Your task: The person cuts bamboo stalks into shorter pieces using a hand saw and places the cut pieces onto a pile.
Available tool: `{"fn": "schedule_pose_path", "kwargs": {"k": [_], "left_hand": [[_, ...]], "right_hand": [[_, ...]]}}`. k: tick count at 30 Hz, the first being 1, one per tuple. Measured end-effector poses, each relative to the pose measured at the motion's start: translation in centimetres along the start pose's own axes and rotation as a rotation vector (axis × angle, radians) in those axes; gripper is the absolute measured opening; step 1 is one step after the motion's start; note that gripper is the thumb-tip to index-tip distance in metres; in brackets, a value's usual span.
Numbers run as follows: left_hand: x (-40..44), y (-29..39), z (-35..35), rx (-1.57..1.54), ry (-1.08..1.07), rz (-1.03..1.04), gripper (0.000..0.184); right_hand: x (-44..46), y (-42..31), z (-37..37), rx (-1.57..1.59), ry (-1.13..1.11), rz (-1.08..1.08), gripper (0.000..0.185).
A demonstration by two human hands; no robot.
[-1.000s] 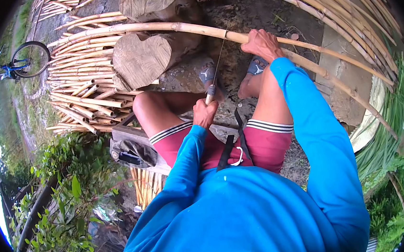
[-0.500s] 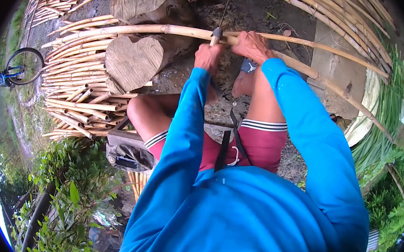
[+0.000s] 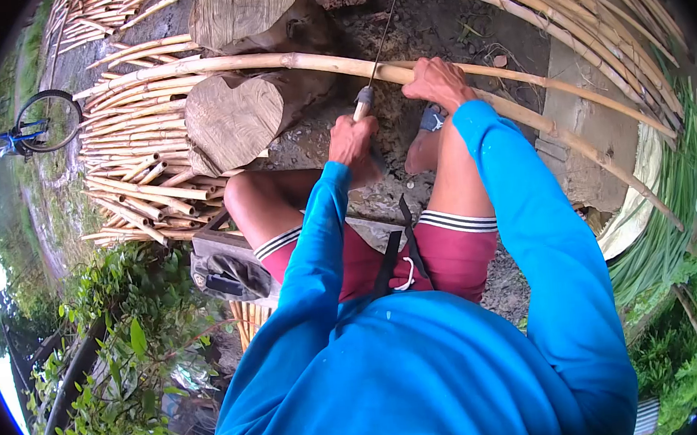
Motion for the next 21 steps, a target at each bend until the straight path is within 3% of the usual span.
{"fn": "schedule_pose_path", "kwargs": {"k": [2, 4, 5, 7, 9, 12, 17, 21], "left_hand": [[0.7, 1.6, 0.4, -0.013, -0.013, -0.035, 0.052], [1.2, 3.2, 0.3, -0.120, 0.034, 0.074, 0.022], [1.2, 3.1, 0.3, -0.119, 0.032, 0.071, 0.022], [1.6, 1.8, -0.2, 0.023, 0.062, 0.043, 0.053], [0.7, -0.8, 0.0, 0.018, 0.016, 0.030, 0.046], [-1.2, -2.9, 0.3, 0.255, -0.036, 0.180, 0.033], [-0.8, -2.1, 0.0, 0.066, -0.010, 0.026, 0.041], [-0.7, 0.0, -0.2, 0.047, -0.005, 0.076, 0.048]], "right_hand": [[-0.1, 0.1, 0.0, 0.001, -0.004, 0.009, 0.044], [-0.1, 0.2, 0.2, 0.010, -0.007, 0.008, 0.045], [0.0, 0.2, 0.2, 0.010, -0.010, 0.010, 0.045], [0.0, 0.4, 0.8, 0.016, -0.016, 0.010, 0.044], [0.1, 0.6, 1.2, 0.014, -0.040, 0.016, 0.044], [0.4, 0.6, 1.7, 0.014, -0.071, 0.021, 0.045], [0.5, 0.3, 1.3, -0.003, -0.033, 0.016, 0.046], [-0.1, 0.1, 0.7, 0.006, -0.017, 0.007, 0.045]]}}
Point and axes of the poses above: each hand's wrist, its own x-axis towards the middle knuckle, its own z-axis out of the palm, y = z × x, the point moved 10 cm from there along x, towards the middle knuckle, and after that the axes turned 3 degrees about -z, right-handed, at the moved point
